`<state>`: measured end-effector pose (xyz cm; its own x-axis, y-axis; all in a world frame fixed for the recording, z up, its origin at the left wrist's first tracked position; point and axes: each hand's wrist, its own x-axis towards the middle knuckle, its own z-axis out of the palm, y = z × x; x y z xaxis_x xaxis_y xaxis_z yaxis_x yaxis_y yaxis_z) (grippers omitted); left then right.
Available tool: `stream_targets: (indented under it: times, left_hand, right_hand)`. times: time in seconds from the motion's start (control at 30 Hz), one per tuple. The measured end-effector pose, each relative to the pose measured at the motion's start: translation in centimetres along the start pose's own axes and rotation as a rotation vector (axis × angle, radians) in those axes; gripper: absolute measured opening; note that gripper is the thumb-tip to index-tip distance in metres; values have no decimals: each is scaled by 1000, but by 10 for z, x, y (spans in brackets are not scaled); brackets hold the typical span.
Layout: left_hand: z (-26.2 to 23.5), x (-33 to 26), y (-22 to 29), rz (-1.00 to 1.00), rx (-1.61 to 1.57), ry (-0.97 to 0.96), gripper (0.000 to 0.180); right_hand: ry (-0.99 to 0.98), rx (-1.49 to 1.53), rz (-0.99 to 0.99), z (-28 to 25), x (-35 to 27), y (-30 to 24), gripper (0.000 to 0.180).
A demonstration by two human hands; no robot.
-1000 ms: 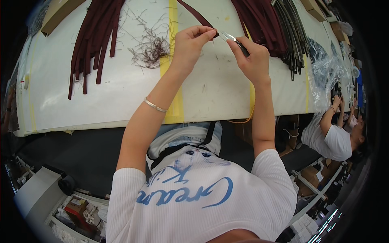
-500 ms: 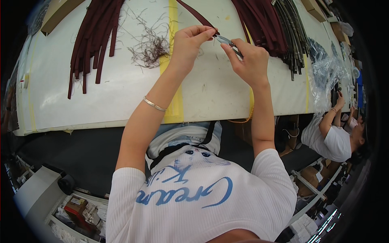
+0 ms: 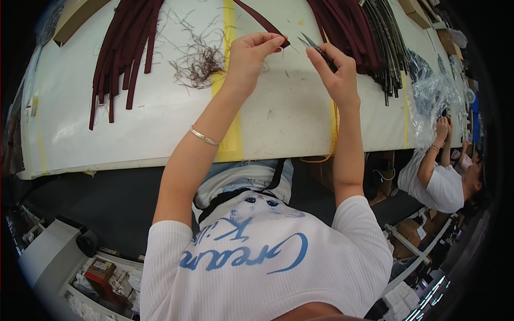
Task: The person trims loose threads from leather straps using small snips.
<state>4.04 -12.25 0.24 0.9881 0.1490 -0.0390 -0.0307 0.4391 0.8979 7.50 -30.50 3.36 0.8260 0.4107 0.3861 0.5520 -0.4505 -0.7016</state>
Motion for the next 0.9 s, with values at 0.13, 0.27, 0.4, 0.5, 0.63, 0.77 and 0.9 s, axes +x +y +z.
stream_targets:
  times: [0.13,0.27,0.4,0.5,0.63,0.77,0.9]
  left_hand:
    - [-1,0,-2,-7,22,3,17]
    - [-1,-1,-3,-18,104,-18,18]
    - [1,-1,-2,-46,169,-68,18]
    - [-5,-4,-4,-41,226,-139,18]
    - [-13,-1,16,-118,504,-266,21]
    - [-38,-2,26,179,954,209,20]
    - [-35,0,17,677,1298,383,20]
  right_hand:
    - [0,330,339,9,1,-2,29]
    - [-57,553,518,13,11,-6,28]
    - [-262,682,697,16,33,11,19]
    - [-339,798,723,25,42,14,20]
    - [-283,977,733,25,39,21,16]
    - [-289,1031,753,26,34,17,19]
    - [-279,1021,699,31,31,12,23]
